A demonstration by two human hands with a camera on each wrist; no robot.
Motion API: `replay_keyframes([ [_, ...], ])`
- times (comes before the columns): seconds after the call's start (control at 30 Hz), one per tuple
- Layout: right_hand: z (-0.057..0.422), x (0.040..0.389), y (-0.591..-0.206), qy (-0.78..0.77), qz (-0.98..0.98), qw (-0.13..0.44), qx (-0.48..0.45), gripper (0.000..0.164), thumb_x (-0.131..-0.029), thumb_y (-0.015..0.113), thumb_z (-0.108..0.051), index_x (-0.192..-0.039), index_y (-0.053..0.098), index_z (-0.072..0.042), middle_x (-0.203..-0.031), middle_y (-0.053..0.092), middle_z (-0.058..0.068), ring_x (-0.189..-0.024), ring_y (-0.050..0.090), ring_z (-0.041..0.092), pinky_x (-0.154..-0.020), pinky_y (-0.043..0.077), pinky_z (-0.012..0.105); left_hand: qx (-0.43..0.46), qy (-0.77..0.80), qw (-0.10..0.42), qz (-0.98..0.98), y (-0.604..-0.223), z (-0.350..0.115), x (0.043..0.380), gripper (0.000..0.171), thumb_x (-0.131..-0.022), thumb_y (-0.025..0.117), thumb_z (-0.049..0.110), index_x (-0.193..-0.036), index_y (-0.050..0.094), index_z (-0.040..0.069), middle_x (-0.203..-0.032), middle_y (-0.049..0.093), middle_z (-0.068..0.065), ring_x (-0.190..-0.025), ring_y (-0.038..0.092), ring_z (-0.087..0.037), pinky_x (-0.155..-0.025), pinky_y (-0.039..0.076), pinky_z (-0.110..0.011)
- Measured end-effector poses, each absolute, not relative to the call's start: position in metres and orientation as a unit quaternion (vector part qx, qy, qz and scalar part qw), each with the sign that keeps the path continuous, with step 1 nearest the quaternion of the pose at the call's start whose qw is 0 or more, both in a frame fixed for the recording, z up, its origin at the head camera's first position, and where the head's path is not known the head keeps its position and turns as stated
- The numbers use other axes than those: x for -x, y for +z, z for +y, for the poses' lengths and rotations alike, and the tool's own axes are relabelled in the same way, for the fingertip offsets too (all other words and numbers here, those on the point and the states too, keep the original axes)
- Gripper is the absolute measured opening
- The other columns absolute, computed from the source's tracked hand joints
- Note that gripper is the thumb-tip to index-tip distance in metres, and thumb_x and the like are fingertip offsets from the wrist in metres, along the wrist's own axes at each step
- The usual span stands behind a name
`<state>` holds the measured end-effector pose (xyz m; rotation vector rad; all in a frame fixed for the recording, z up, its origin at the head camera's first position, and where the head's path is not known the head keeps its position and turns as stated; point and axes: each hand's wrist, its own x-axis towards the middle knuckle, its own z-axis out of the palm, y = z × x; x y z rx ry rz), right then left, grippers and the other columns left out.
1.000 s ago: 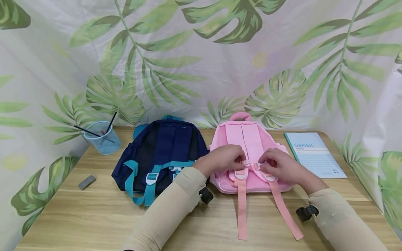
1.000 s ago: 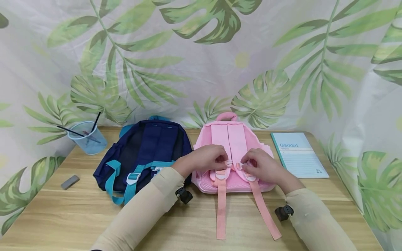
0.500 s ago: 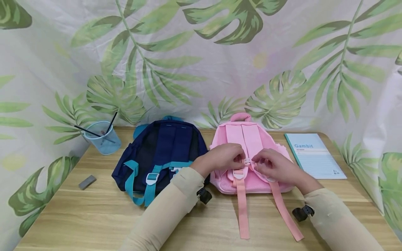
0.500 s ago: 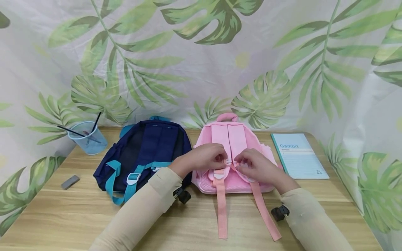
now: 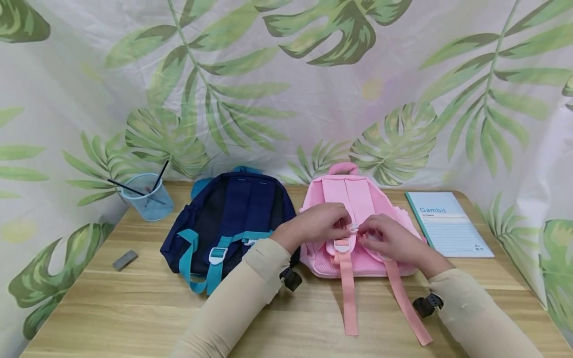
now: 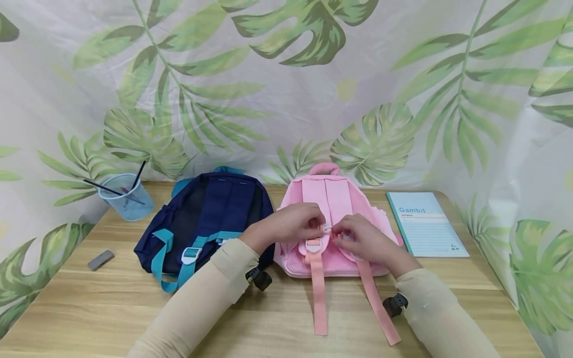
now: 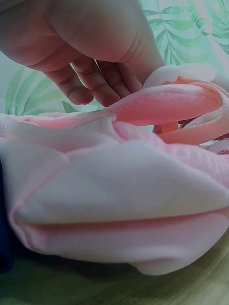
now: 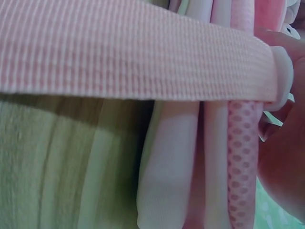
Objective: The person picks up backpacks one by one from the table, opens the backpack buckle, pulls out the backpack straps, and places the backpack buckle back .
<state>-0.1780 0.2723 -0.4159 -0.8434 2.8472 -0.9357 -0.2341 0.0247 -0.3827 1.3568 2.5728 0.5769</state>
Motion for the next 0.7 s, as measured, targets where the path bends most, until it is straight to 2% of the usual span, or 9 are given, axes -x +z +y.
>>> replay_keyframes([
  [0.43,0.2734,0.1788,-0.4189,-0.324,0.909,0.002,0.261,0.01,-0.1,0.077,-0.012,-0.11,0.076,-0.014,-0.104,0.071,-0.003,-0.094,0.057,0.011,-0.083,0.05,0.03,-0.466,0.218,0.082,0.854,-0.3832,0.0245,0.236,0.021,-0.107,0.071,0.027,-0.115,0.073,0.008,-0.107,0.07,-0.004,-0.1,0.064,-0.015,-0.093,0.052,-0.026],
  [0.7,0.2728,0.1786,-0.4176,-0.36,0.907,0.037,0.212,0.015,-0.102,0.075,-0.017,-0.115,0.077,-0.012,-0.102,0.073,-0.003,-0.091,0.061,0.01,-0.082,0.052,0.026,-0.463,0.221,0.069,0.856,-0.3847,0.0235,0.2367,0.022,-0.106,0.073,0.029,-0.113,0.074,0.009,-0.106,0.07,-0.004,-0.099,0.064,-0.014,-0.093,0.052,-0.027],
])
